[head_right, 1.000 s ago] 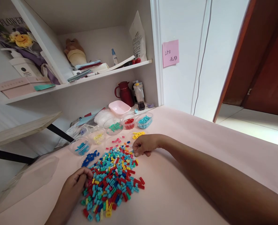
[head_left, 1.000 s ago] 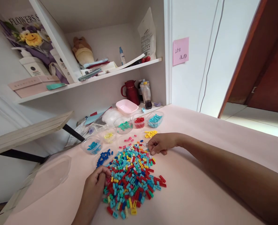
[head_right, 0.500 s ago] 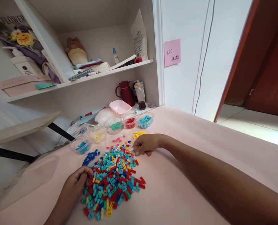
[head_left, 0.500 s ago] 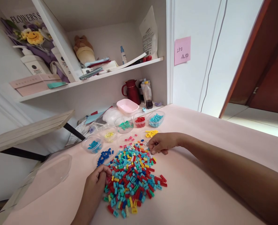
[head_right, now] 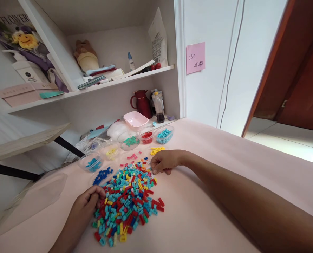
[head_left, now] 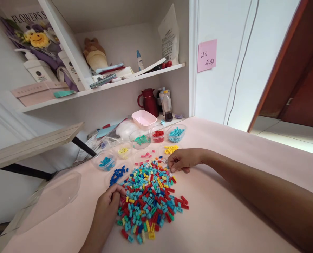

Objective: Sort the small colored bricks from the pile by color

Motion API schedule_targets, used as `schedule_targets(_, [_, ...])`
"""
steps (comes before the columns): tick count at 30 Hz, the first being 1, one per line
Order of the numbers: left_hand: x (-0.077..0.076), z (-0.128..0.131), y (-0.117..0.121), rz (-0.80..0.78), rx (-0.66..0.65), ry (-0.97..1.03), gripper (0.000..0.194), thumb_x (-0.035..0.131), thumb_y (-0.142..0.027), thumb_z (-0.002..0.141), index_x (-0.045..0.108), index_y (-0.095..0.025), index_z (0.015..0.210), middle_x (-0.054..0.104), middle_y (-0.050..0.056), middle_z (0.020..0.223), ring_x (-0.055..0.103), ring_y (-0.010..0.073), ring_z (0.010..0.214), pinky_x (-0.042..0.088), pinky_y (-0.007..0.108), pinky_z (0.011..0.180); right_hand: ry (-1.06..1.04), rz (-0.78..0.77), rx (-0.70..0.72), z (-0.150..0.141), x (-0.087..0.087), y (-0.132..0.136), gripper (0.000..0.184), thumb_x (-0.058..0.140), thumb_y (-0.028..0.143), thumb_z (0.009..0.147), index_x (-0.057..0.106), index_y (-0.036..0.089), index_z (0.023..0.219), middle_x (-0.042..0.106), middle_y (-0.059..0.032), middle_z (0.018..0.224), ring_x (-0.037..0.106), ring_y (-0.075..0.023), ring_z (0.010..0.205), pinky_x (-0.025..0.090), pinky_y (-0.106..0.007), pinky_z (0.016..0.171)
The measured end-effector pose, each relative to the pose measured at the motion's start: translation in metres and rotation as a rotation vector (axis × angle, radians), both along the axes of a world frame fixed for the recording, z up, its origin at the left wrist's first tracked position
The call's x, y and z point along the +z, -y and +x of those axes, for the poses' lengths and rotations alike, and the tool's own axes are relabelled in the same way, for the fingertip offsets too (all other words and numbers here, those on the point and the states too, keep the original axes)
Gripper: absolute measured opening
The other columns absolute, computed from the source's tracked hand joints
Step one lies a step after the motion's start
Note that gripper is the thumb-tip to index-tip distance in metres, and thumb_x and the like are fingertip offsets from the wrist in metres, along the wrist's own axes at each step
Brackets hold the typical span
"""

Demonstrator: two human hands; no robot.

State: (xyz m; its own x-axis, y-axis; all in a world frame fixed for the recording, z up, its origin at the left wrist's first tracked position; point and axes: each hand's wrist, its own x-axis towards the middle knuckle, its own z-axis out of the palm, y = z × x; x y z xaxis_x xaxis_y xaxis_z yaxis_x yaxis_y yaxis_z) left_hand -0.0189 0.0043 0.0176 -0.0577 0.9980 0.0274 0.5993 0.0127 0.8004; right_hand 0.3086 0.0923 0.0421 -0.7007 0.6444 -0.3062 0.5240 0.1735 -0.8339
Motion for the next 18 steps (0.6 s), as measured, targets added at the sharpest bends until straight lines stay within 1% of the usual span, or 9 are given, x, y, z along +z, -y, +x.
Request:
schedule_targets(11, [-0.0003, -0.0006, 0.0008, -0.001, -0.008, -0.010, 0.022, 0.042, -0.036, 0.074, 0.058, -0.022, 0.071, 0.052, -0.003, 0.057, 0.049, 0.0150, 0.057, 0.035, 0.025, 0.056, 0.002, 0.006, 0.004, -0.0004, 0.0009, 0.0008, 0.018, 0.062, 0.031, 0.076, 0.056, 0.015, 0.081, 0.049, 0.0068, 0.059, 0.044, -0.0057, 0.045, 0.034, -0.022, 0.050])
schedule_targets(18, [0.0038, 0.0030, 0.0021, 0.013, -0.003, -0.002, 0.022, 0.042, -0.036, 0.074, 0.058, -0.022, 0.070, 0.052, -0.003, 0.056, 0.050, 0.0152, 0.057, 0.036, 0.024, 0.056, -0.008, 0.011, 0.000, -0.0001, -0.0012, -0.0002, 0.017, 0.061, 0.031, 0.077, 0.054, 0.016, 0.079, 0.050, 0.0063, 0.059, 0.045, -0.0061, 0.044, 0.035, -0.022, 0.049])
